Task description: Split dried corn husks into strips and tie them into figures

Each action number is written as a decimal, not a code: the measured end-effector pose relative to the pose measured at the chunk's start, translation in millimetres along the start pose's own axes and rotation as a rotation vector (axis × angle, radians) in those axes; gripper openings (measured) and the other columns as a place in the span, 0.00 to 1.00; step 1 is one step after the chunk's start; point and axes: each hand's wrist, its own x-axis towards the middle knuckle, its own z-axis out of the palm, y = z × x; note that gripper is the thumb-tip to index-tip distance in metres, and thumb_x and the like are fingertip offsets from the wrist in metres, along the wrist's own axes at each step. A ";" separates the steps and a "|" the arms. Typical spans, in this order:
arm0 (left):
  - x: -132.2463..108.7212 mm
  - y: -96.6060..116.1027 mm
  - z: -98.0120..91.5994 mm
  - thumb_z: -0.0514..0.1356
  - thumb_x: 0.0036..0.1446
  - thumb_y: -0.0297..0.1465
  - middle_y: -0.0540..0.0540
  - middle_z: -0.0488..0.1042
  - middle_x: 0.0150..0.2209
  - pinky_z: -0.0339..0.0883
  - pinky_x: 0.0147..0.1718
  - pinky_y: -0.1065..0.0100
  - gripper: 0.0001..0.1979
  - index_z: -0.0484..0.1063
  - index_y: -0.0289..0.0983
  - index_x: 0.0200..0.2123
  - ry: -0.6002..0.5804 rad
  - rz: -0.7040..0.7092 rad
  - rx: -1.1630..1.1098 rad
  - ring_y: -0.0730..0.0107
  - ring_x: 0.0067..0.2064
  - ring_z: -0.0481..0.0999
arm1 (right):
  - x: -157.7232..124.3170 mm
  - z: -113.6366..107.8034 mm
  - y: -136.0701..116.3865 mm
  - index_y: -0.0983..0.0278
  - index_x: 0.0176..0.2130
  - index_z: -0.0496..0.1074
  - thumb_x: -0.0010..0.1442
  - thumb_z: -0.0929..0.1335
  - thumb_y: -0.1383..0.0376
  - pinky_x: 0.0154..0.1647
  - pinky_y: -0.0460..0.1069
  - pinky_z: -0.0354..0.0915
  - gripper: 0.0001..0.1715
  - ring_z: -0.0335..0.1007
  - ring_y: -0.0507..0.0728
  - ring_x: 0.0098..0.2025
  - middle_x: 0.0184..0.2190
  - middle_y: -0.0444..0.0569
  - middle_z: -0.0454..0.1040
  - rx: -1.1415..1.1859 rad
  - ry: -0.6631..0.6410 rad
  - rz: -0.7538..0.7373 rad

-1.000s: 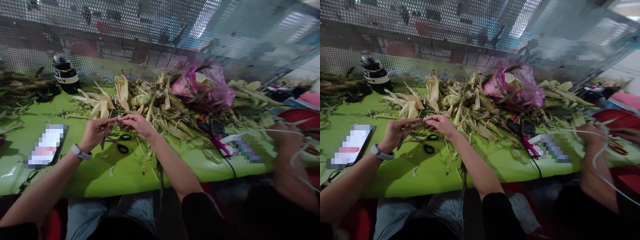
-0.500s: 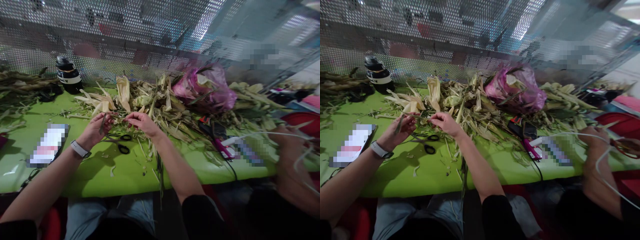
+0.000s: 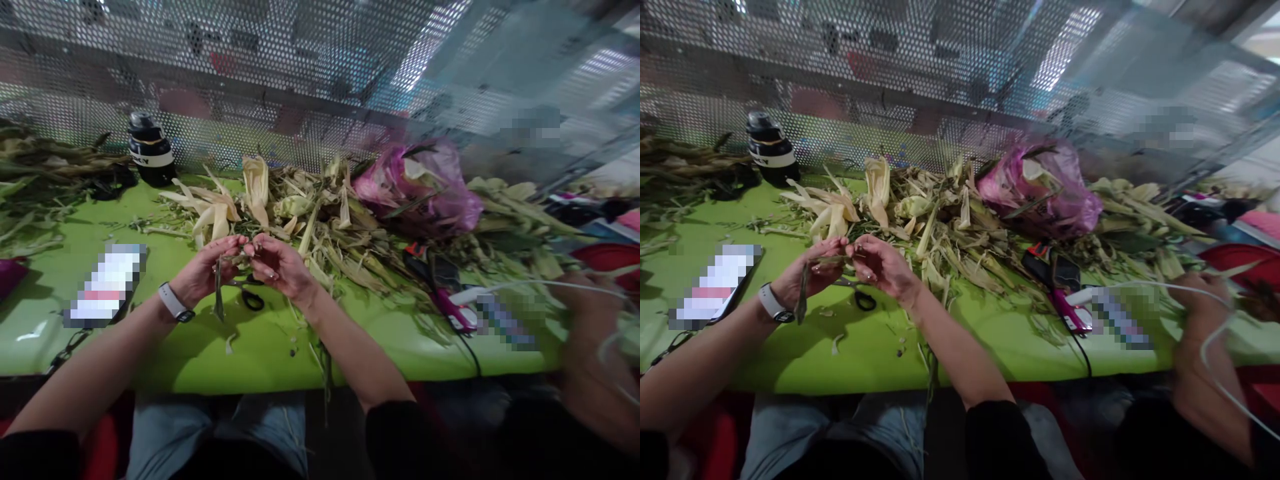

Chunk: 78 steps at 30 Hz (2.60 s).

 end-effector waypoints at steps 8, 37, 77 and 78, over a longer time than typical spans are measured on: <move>-8.1 3.4 11.2 0.66 0.53 0.29 0.57 0.59 0.16 0.50 0.14 0.84 0.07 0.74 0.30 0.32 -0.022 0.022 0.184 0.87 0.15 0.52 | -10.8 10.5 -11.2 0.62 0.31 0.60 0.59 0.62 0.64 0.17 0.43 0.50 0.05 0.55 0.45 0.17 0.25 0.40 0.66 -0.325 -0.133 0.031; 0.6 2.8 -5.1 0.66 0.50 0.37 0.50 0.70 0.24 0.55 0.21 0.76 0.15 0.77 0.32 0.37 0.052 -0.074 0.823 0.80 0.22 0.62 | -12.8 -4.3 -26.7 0.63 0.27 0.65 0.53 0.64 0.67 0.37 0.50 0.62 0.03 0.62 0.52 0.32 0.38 0.49 0.67 -1.384 0.128 -0.274; 4.3 5.2 -10.3 0.59 0.60 0.22 0.35 0.80 0.44 0.76 0.45 0.70 0.10 0.74 0.30 0.45 -0.028 -0.279 0.409 0.67 0.43 0.82 | -14.2 -20.3 -37.6 0.62 0.36 0.69 0.63 0.63 0.56 0.31 0.47 0.54 0.13 0.61 0.51 0.28 0.27 0.43 0.69 -1.433 0.177 -0.044; 4.0 5.2 -10.3 0.59 0.60 0.22 0.35 0.81 0.44 0.76 0.44 0.70 0.09 0.74 0.30 0.45 -0.032 -0.273 0.404 0.66 0.43 0.82 | -14.3 -20.7 -37.1 0.62 0.34 0.69 0.63 0.62 0.54 0.30 0.47 0.53 0.15 0.61 0.51 0.28 0.26 0.43 0.68 -1.471 0.183 -0.028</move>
